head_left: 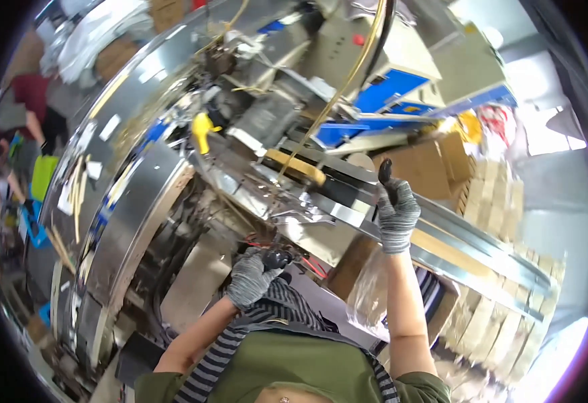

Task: Organizing and placing black plastic trim pieces into a cardboard shipping box on a production line.

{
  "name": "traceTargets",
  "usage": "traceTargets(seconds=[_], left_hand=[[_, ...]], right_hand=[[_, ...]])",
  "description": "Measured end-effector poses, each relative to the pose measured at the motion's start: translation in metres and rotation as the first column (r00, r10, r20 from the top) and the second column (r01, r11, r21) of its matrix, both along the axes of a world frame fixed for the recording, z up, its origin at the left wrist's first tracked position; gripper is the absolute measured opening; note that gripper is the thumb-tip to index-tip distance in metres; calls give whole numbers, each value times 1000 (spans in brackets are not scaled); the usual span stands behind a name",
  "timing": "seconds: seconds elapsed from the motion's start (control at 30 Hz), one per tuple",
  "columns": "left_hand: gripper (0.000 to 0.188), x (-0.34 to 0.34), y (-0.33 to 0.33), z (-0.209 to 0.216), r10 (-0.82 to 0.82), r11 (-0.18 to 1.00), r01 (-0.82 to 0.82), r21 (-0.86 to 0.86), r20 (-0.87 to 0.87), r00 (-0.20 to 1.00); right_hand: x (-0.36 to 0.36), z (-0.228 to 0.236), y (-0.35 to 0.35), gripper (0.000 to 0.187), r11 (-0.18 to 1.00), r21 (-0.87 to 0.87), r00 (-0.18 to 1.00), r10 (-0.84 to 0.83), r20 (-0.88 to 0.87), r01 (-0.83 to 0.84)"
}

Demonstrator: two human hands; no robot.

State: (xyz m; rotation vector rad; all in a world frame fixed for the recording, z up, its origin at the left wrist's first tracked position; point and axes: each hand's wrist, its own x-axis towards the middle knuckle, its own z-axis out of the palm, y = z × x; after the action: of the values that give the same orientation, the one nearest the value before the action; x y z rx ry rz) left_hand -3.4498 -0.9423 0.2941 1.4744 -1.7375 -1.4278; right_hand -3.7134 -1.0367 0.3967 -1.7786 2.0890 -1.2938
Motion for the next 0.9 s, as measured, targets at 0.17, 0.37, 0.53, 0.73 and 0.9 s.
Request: traceTargets(seconds=[0.17, 0.37, 0.53, 0.73, 0.9], left_hand=[[30, -24, -13, 3, -112, 927, 202, 318, -280, 954], [21, -40, -10, 3, -157, 926, 256, 278, -333, 930], [30, -32, -12, -3, -155, 910, 260, 322, -317, 936], [22, -26, -18, -9, -91, 885, 225, 408, -322, 942], [12, -30, -25, -2, -46, 878, 192, 438, -320, 946]], right_hand=[[-92, -72, 52, 11, 899, 382, 976, -199, -86, 217], [-77, -103, 8, 12, 715, 533, 888, -414, -200, 453], [-44, -89, -9, 18, 677, 558, 877, -383, -290, 480], [-38, -93, -18, 22, 633, 601, 872, -325, -366, 488], [-42, -88, -21, 23, 605, 686, 909, -351, -226, 404]])
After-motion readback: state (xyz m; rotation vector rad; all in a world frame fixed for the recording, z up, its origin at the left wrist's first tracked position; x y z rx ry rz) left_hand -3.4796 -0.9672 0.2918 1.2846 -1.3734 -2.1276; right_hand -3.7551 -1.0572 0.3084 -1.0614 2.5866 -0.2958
